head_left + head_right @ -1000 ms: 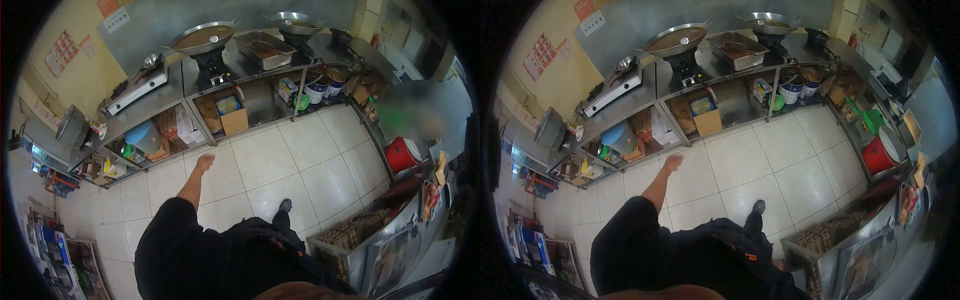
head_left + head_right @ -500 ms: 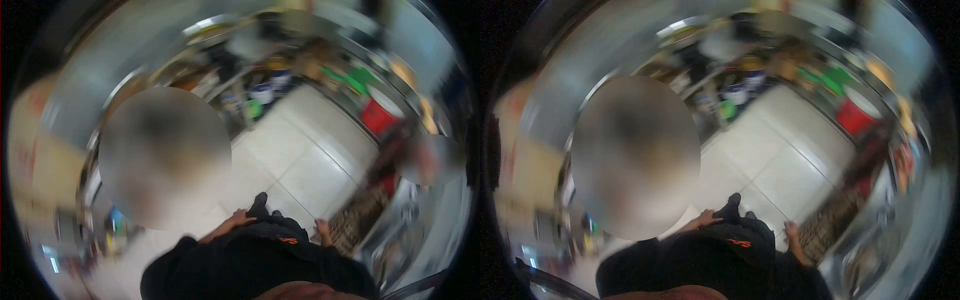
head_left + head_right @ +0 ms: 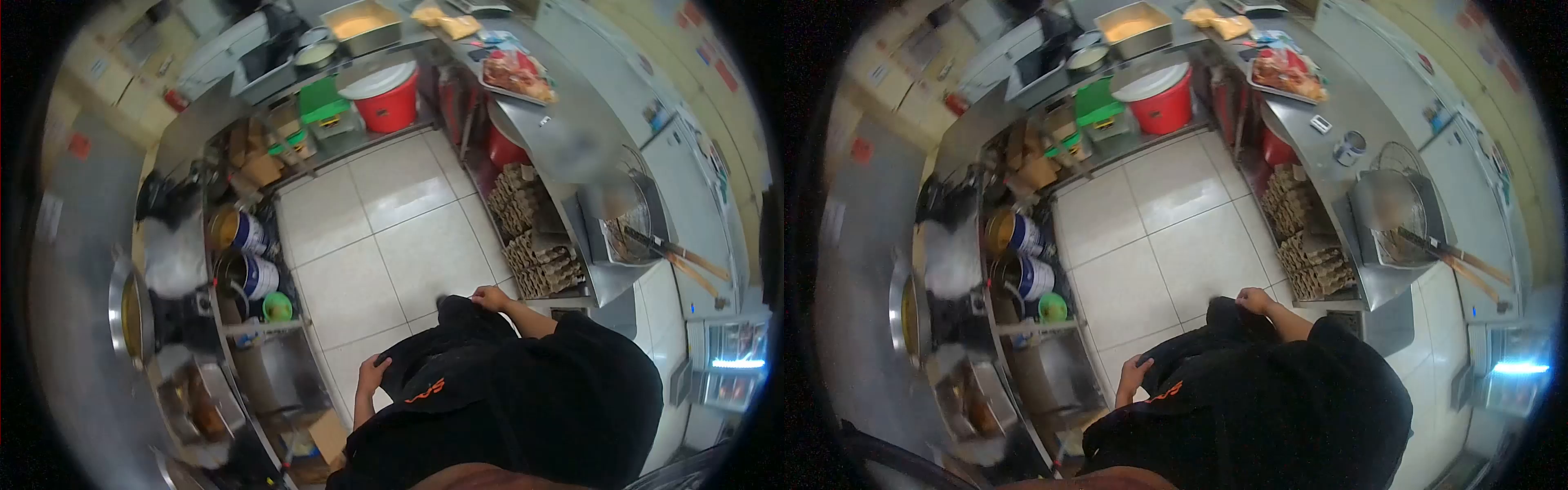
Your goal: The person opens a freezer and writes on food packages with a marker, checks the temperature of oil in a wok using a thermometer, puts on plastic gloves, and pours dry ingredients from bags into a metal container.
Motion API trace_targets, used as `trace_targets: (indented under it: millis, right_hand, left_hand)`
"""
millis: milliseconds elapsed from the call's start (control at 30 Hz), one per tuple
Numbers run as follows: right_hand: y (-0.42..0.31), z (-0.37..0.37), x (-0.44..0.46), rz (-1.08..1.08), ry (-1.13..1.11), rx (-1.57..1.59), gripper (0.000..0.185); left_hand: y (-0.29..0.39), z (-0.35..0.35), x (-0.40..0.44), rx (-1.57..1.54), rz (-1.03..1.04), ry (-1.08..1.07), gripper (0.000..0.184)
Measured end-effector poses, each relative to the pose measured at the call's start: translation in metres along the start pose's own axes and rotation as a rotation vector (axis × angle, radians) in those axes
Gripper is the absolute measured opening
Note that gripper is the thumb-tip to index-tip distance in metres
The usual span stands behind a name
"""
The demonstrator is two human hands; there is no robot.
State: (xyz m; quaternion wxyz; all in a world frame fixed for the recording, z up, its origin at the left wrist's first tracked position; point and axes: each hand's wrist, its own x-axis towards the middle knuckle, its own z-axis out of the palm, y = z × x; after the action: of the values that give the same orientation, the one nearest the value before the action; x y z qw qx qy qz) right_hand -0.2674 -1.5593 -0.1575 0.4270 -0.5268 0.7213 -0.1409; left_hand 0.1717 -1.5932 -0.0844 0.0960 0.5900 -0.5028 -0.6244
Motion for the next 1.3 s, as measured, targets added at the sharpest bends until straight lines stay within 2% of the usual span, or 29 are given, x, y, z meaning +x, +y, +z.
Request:
trace_targets:
  millis: [33, 67, 133, 200, 267, 333, 367, 433, 467, 500, 600, 633, 667, 700, 733, 767, 900, 967, 1000, 1067, 1133, 1167, 1233, 1300]
  right_hand:
    - [0.009, -0.005, -0.002, 0.069, 0.049, 0.045, 0.031]
    - [0.035, 0.0, 0.002, 0.02, 0.152, -0.048, 0.03]
    - [0.063, -0.006, -0.003, 0.22, 0.222, -0.001, 0.031]
    - [0.095, -0.01, -0.005, 0.38, 0.2, 0.076, 0.034]
    - [0.124, -0.015, -0.003, 0.632, 0.025, 0.24, 0.034]
    - [0.149, -0.014, 0.001, 0.708, -0.012, 0.402, 0.036]
    - [0.155, -0.026, 0.012, 0.652, -0.19, 0.182, 0.037]
    - [0.157, -0.041, 0.036, 0.664, -0.166, 0.301, 0.039]
    - [0.159, -0.05, 0.06, 0.581, -0.174, 0.183, 0.038]
    - [0.145, -0.064, 0.082, 0.709, -0.037, 0.413, 0.038]
    - [0.119, -0.112, 0.174, 0.266, 0.434, 0.153, 0.035]
    - [0.104, -0.139, 0.213, 0.347, 0.333, 0.409, 0.034]
    - [0.047, -0.197, 0.235, 0.33, 0.373, 0.462, 0.036]
    - [0.03, -0.22, 0.276, 0.312, 0.404, 0.686, 0.037]
    - [0.005, -0.254, 0.307, 0.131, 0.506, 0.579, 0.04]
    - [-0.02, -0.288, 0.339, 0.123, 0.47, 0.661, 0.044]
    - [-0.093, -0.406, 0.447, -0.03, 0.646, 0.693, 0.06]
    - [-0.098, -0.442, 0.507, -0.038, 0.847, 0.758, 0.07]
    - [-0.103, -0.463, 0.53, 0.038, 0.928, 0.783, 0.073]
    - [-0.097, -0.499, 0.572, 0.141, 1.009, 0.796, 0.077]
    - [-0.082, -0.532, 0.627, 0.291, 1.377, 0.397, 0.079]
    - [-0.079, -0.54, 0.637, 0.309, 1.384, 0.394, 0.079]
    - [-0.094, -0.562, 0.639, 0.635, 1.246, 0.364, 0.078]
    - [-0.093, -0.573, 0.644, 0.702, 1.214, 0.397, 0.079]
  left_hand:
    - [0.016, -0.008, 0.018, 0.038, -0.063, -0.074, 0.031]
    - [0.033, -0.015, 0.037, 0.068, -0.064, -0.101, 0.031]
    - [0.07, -0.025, 0.08, 0.049, 0.049, -0.229, 0.035]
    - [0.114, -0.03, 0.123, 0.048, 0.085, -0.27, 0.037]
    - [0.153, -0.028, 0.168, 0.037, 0.108, -0.3, 0.04]
    - [0.19, -0.022, 0.206, 0.06, 0.126, -0.355, 0.046]
    - [0.214, -0.018, 0.221, 0.076, 0.114, -0.347, 0.046]
    - [0.268, 0.0, 0.249, 0.178, 0.111, -0.377, 0.051]
    - [0.29, 0.002, 0.266, 0.204, 0.107, -0.374, 0.051]
    - [0.306, 0.005, 0.284, 0.188, 0.15, -0.403, 0.053]
    - [0.361, 0.004, 0.331, 0.175, 0.169, -0.43, 0.059]
    - [0.377, 0.001, 0.345, 0.173, 0.152, -0.418, 0.063]
    - [0.392, -0.003, 0.361, 0.158, 0.142, -0.392, 0.064]
    - [0.407, -0.005, 0.377, 0.171, 0.14, -0.404, 0.064]
    - [0.421, -0.007, 0.393, 0.194, 0.161, -0.372, 0.063]
    - [0.434, -0.01, 0.41, 0.217, 0.183, -0.341, 0.062]
    - [0.468, -0.03, 0.497, 0.213, 0.115, -0.397, 0.059]
    - [0.482, -0.048, 0.546, 0.144, 0.183, -0.434, 0.05]
    - [0.497, -0.059, 0.567, 0.158, 0.176, -0.458, 0.05]
    - [0.525, -0.081, 0.601, 0.212, 0.182, -0.402, 0.037]
    - [0.578, -0.099, 0.647, 0.182, 0.155, -0.459, 0.03]
    - [0.598, -0.105, 0.663, 0.175, 0.134, -0.498, 0.03]
    - [0.617, -0.112, 0.704, 0.253, 0.138, -0.54, 0.029]
    - [0.636, -0.11, 0.732, 0.336, 0.142, -0.581, 0.028]
